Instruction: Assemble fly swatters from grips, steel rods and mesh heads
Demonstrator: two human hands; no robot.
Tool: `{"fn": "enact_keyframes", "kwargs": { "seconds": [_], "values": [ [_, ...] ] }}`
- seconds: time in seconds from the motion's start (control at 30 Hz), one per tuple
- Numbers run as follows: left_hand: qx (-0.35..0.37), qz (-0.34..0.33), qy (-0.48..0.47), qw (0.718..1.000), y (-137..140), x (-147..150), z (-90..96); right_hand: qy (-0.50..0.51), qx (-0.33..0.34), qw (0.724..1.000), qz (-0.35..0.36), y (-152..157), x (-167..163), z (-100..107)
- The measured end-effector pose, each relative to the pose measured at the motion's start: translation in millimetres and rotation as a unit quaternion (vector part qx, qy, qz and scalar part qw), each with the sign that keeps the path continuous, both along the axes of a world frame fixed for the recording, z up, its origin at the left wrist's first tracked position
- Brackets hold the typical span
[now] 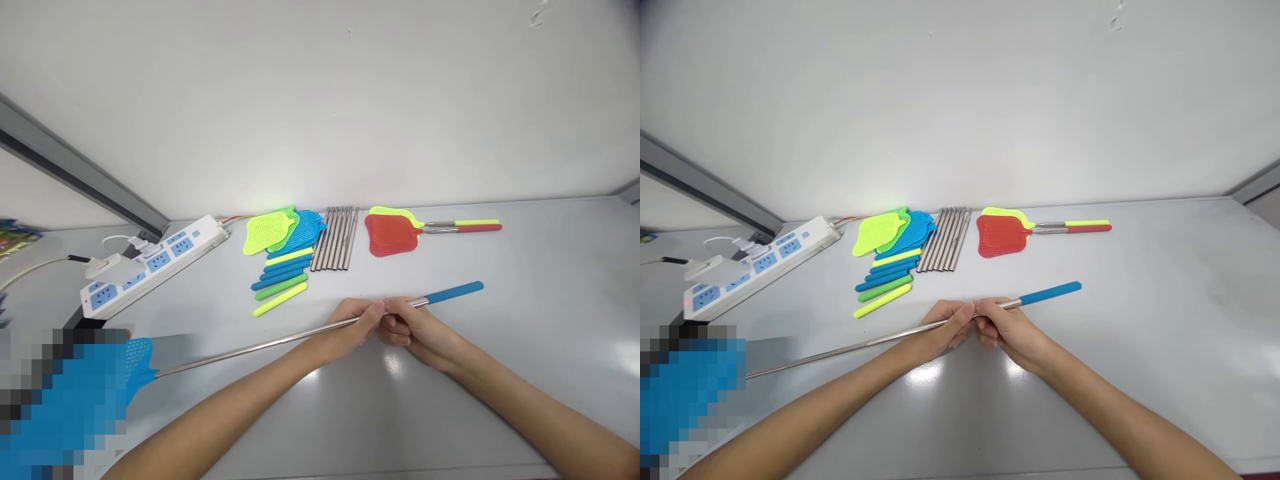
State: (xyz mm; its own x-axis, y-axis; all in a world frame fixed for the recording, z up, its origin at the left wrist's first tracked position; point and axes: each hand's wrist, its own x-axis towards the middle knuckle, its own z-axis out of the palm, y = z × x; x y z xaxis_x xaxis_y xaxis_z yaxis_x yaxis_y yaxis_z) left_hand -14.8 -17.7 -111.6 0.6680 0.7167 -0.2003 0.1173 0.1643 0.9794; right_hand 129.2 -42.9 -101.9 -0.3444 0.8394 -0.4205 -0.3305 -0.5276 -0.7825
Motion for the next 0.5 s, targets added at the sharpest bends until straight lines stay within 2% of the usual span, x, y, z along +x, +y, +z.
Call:
{"fn": "enact_keyframes", "kwargs": {
  "seconds": [0.23,0.5],
  "values": [
    [0.007,-0.002,0.013,1.000,3.7,0.8,0.3,0.018,-0.061,0.997,-0.044,-2.7,-3.1,-0.4],
    [0.015,0.014,0.047,0.999,1.6,0.5,0.0,-0.011,-0.100,0.994,-0.033,1.2,3.7,7.1]
  ]
}}
